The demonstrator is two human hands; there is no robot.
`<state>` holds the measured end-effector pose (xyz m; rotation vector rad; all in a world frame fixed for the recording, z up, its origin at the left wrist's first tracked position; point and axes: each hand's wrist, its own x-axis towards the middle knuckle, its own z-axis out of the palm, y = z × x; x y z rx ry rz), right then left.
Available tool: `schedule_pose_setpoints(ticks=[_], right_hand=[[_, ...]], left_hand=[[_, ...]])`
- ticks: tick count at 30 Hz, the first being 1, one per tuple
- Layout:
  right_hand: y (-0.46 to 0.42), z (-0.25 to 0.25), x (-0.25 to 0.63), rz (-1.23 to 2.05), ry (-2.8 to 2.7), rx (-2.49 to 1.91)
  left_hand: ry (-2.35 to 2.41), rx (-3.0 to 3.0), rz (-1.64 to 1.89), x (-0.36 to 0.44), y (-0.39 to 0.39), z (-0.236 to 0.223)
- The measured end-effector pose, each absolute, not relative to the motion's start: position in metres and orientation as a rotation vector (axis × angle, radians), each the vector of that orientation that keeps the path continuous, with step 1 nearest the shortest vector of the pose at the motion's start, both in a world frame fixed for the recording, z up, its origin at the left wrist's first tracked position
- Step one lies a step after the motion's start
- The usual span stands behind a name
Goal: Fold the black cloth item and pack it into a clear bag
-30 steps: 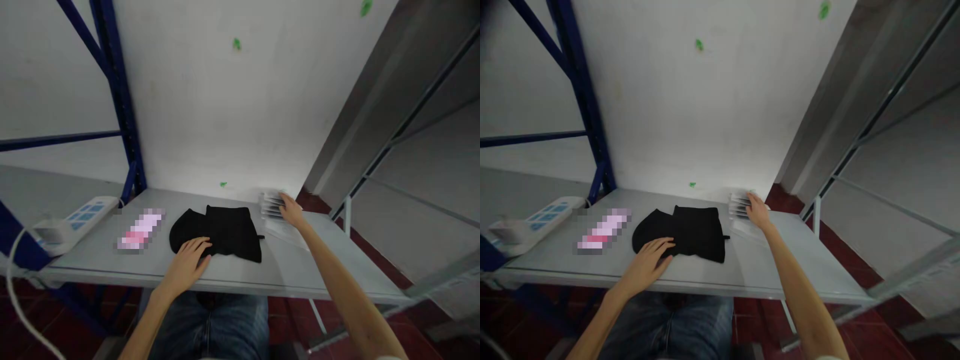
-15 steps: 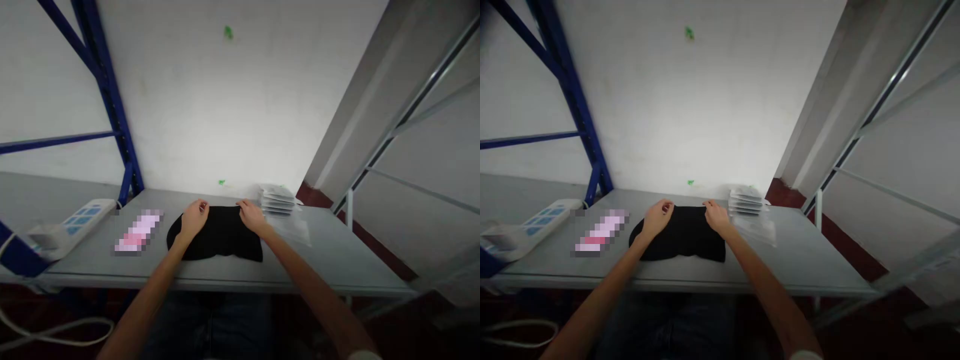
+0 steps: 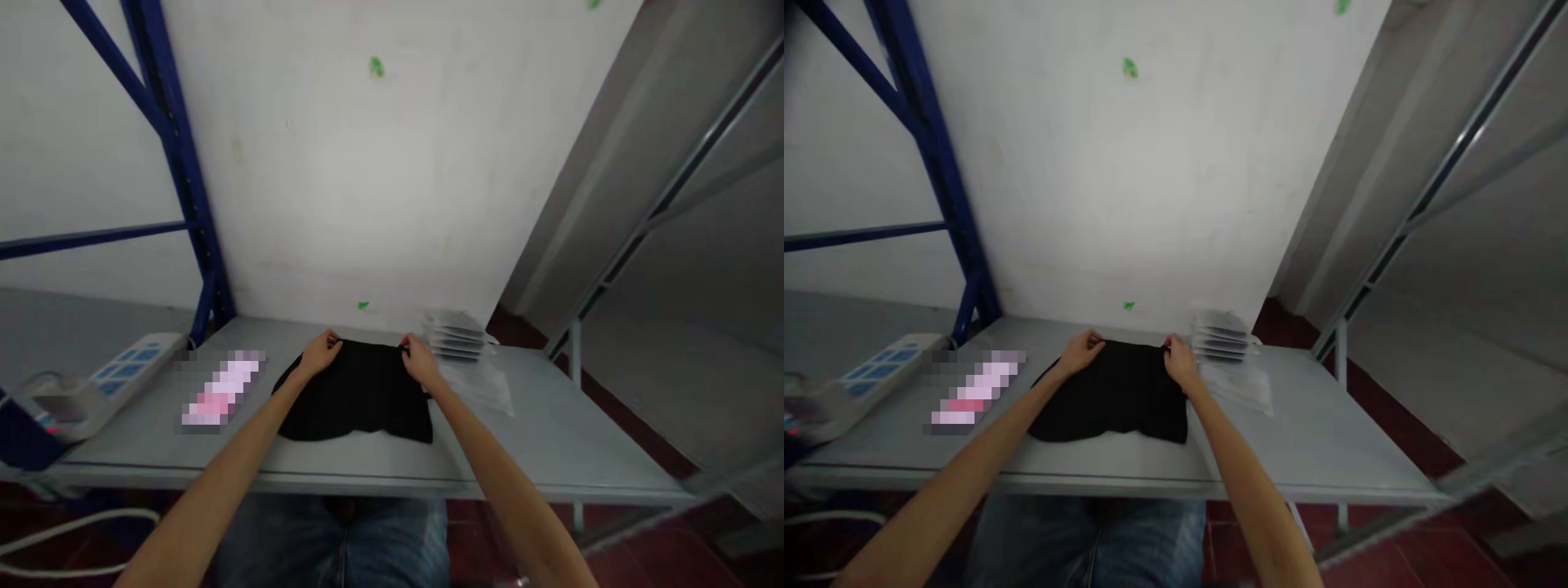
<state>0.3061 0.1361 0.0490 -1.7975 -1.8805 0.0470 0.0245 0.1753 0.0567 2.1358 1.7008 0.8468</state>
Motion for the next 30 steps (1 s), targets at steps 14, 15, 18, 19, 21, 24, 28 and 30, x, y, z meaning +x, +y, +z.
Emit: schedule_pose_setpoints(ticks=[14,15,18,19,21,24,28,30], right_hand=[[-0.004,0.030,0.329,0.046,-1.824,-1.433],[-0.009,0.029,0.329,0.034,-1.807,-1.446],[-0.015,0.028,0.328,0.060,-1.801,-1.466],[-0.016,0.027,0.327,0.074,-1.805,-1.473],[-0.018,0.026,0.324,0.093,-1.828,-1.485],[-0.026,0.023,0.321,0.097,-1.860,-1.499],[-0.043,0.020,0.319,0.104,-1.875,-1.508],[-0.051,0.019,0.321,0.107,-1.887,-1.508]], left_hand=[[1.435,2.552,0.566,-0.004,0.060,0.090],[1.511,2.533,0.609,-0.007,0.062,0.087],[1.971,2.365,0.747,-0.020,0.081,0.076],[2.088,2.307,0.752,-0.025,0.090,0.071],[2.103,2.263,0.640,-0.035,0.107,0.063],[2.002,2.288,0.578,-0.045,0.122,0.056],[1.886,2.241,0.650,-0.048,0.128,0.056],[1.813,2.178,0.774,-0.047,0.126,0.058]])
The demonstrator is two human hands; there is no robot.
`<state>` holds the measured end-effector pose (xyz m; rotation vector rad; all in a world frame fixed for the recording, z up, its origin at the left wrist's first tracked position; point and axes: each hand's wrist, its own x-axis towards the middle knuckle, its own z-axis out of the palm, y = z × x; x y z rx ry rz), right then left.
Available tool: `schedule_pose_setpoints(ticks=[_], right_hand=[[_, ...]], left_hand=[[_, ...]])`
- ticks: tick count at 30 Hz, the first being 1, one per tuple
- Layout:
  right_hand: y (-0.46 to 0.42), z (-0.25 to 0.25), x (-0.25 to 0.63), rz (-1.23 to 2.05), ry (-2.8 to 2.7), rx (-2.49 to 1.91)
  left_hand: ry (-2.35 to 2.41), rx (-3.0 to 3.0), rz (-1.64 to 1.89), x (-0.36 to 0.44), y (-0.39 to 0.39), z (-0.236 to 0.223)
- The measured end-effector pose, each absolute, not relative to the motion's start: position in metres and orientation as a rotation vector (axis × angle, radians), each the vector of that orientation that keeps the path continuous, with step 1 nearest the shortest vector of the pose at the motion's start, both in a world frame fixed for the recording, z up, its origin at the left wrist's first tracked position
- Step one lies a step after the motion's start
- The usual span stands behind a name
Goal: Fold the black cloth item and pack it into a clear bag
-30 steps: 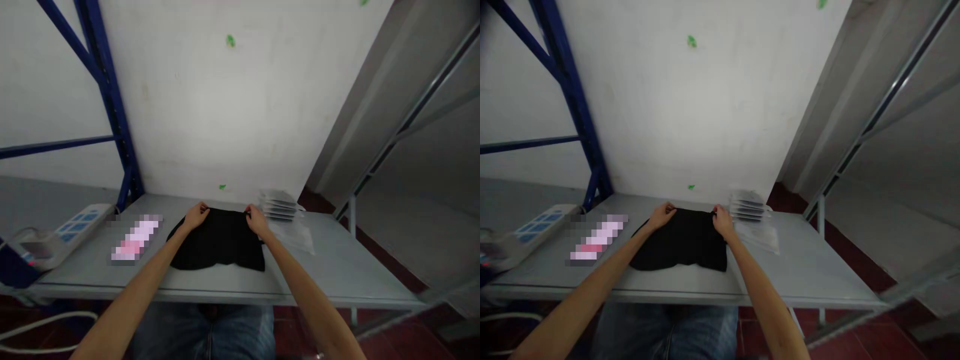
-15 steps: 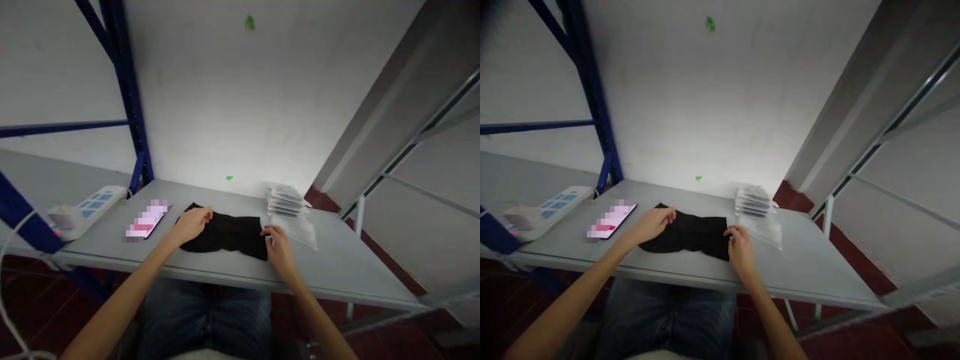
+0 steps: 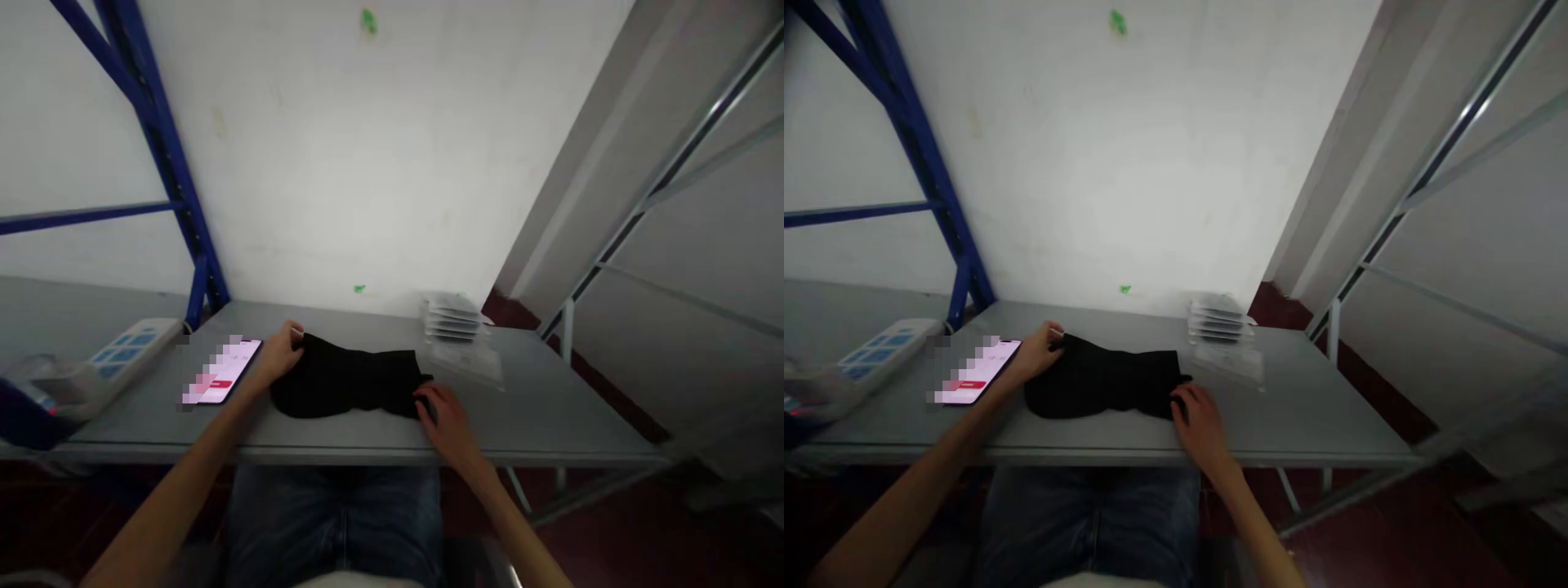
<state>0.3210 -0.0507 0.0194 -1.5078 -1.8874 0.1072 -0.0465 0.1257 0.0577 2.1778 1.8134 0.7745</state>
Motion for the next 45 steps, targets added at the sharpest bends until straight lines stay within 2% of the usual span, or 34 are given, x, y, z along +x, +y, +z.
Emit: schedule_pose_setpoints(ticks=[3,7,12,23,35,45], right_hand=[[-0.060,0.019,0.326,0.131,-1.908,-1.498],[-0.070,0.018,0.334,0.158,-1.891,-1.523],[-0.080,0.018,0.342,0.173,-1.906,-1.519],[-0.081,0.018,0.348,0.021,-1.876,-1.465],[-0.049,0.035,0.350,0.117,-1.673,-1.482],[0.015,0.023,0.347,-0.047,-1.650,-1.756]], left_hand=[[1.710,2.229,0.828,-0.047,0.117,0.061],[1.557,2.571,0.569,-0.058,0.096,0.065],[1.589,2.746,0.340,-0.076,0.066,0.067],[1.297,2.702,0.480,-0.103,0.023,0.054],[1.471,2.273,0.765,-0.101,0.038,0.069],[1.539,2.114,0.599,-0.093,0.080,0.075]])
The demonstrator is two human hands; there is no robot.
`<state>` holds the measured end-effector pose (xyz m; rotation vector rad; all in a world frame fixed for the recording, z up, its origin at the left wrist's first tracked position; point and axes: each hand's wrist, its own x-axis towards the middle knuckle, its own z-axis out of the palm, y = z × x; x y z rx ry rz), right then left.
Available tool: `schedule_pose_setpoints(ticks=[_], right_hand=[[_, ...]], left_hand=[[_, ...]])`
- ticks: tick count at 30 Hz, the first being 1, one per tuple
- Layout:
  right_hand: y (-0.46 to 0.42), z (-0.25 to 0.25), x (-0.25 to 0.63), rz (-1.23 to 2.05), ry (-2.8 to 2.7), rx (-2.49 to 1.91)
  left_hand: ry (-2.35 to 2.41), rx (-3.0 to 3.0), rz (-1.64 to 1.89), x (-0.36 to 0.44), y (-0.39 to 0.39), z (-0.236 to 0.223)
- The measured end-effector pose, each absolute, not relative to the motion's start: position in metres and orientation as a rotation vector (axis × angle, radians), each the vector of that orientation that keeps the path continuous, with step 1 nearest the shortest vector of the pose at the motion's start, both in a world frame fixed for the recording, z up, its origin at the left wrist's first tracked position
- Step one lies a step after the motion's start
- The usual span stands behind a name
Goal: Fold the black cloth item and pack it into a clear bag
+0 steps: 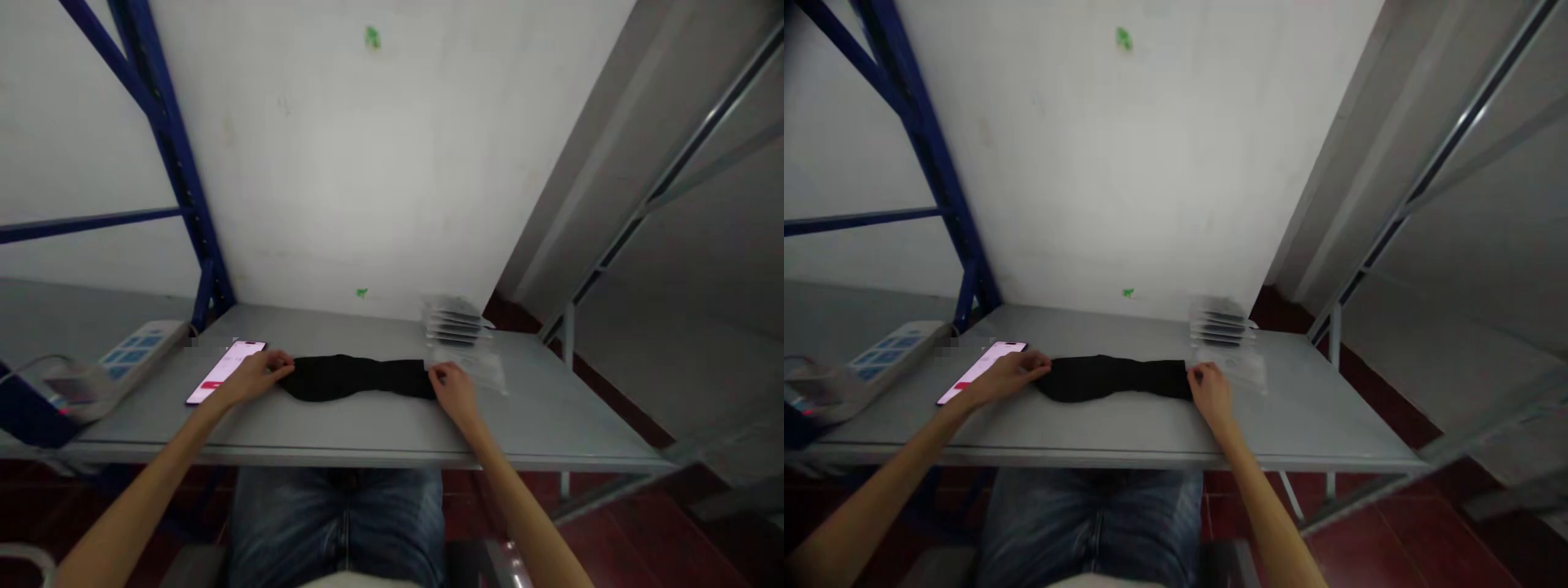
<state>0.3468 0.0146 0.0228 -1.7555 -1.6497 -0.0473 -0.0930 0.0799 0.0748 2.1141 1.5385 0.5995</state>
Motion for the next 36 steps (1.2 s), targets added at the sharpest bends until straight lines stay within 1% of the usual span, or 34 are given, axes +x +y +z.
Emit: schedule_pose_setpoints(ticks=[4,9,13,18,21,25,30,33,36], right_hand=[[0.013,0.019,0.345,-0.083,-1.640,-1.794],[-0.002,0.044,0.327,-0.125,-1.553,-1.685],[-0.020,0.056,0.278,-0.049,-1.784,-1.516],[-0.028,0.029,0.203,0.091,-2.065,-1.338],[-0.024,0.016,0.176,0.120,-2.104,-1.355],[-0.018,0.022,0.163,0.139,-2.121,-1.432],[-0.019,0.030,0.155,0.144,-2.171,-1.457],[-0.022,0.027,0.151,0.127,-2.166,-1.448],[-0.029,0.024,0.151,0.080,-2.127,-1.480]], left_hand=[[1.628,2.136,0.525,-0.097,0.079,0.066],[1.959,2.100,0.571,-0.088,0.066,0.061],[2.121,2.172,0.434,-0.074,0.062,0.059],[2.031,2.242,0.482,-0.066,0.069,0.054],[1.969,2.127,0.641,-0.066,0.075,0.054],[1.762,1.812,0.966,-0.067,0.080,0.066],[1.377,1.331,1.182,-0.052,0.079,0.090],[1.325,1.271,1.290,-0.029,0.081,0.100],[1.288,1.340,1.334,0.003,0.084,0.103]])
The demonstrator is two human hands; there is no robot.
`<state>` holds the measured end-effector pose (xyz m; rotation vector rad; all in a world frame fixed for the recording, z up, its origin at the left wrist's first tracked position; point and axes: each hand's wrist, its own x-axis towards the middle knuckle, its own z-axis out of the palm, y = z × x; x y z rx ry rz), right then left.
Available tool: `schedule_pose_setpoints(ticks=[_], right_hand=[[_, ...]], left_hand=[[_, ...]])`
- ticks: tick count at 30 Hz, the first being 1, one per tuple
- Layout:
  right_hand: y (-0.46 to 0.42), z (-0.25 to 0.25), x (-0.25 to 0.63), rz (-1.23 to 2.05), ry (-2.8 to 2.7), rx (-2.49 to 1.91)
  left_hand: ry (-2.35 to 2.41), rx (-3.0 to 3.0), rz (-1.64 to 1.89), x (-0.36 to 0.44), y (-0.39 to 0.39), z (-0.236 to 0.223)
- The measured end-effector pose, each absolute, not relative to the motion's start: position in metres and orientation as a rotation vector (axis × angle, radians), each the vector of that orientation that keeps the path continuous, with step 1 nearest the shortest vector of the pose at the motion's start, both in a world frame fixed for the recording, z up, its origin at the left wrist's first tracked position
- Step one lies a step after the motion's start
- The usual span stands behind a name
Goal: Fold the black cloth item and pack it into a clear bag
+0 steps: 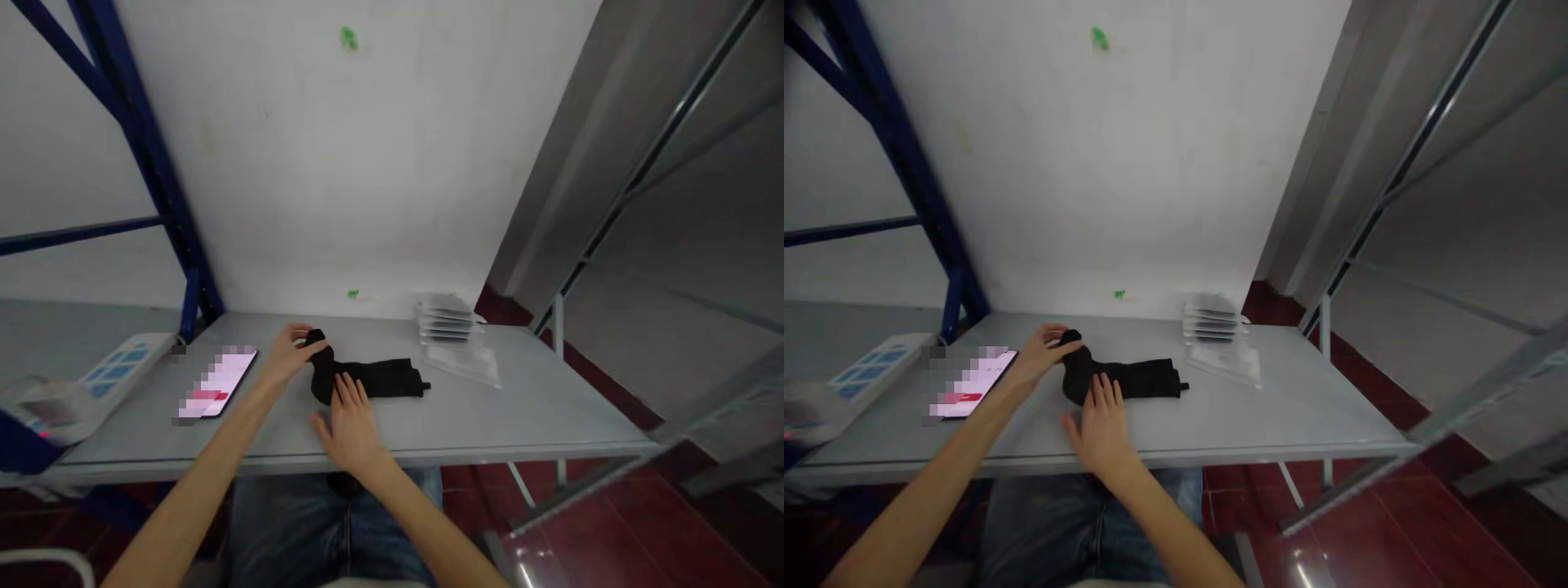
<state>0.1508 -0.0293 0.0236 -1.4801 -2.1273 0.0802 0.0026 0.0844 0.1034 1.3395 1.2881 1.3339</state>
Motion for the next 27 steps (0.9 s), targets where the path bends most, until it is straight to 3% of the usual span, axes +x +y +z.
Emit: schedule_pose_setpoints(ticks=[9,15,18,23,27], right_hand=[[-0.064,0.068,0.185,-0.064,-1.969,-1.723],[-0.047,0.095,0.238,-0.036,-1.869,-1.694],[-0.037,0.094,0.246,-0.032,-1.895,-1.601],[-0.032,0.075,0.237,-0.033,-2.090,-1.546],[-0.029,0.054,0.233,0.014,-2.253,-1.582]], left_hand=[[1.072,1.692,1.187,0.082,0.058,0.067],[0.930,1.293,1.437,0.064,0.050,0.061],[1.064,1.418,1.470,0.039,0.049,0.063],[1.281,2.188,0.911,0.008,0.032,0.068],[1.484,2.380,0.638,0.003,0.019,0.071]])
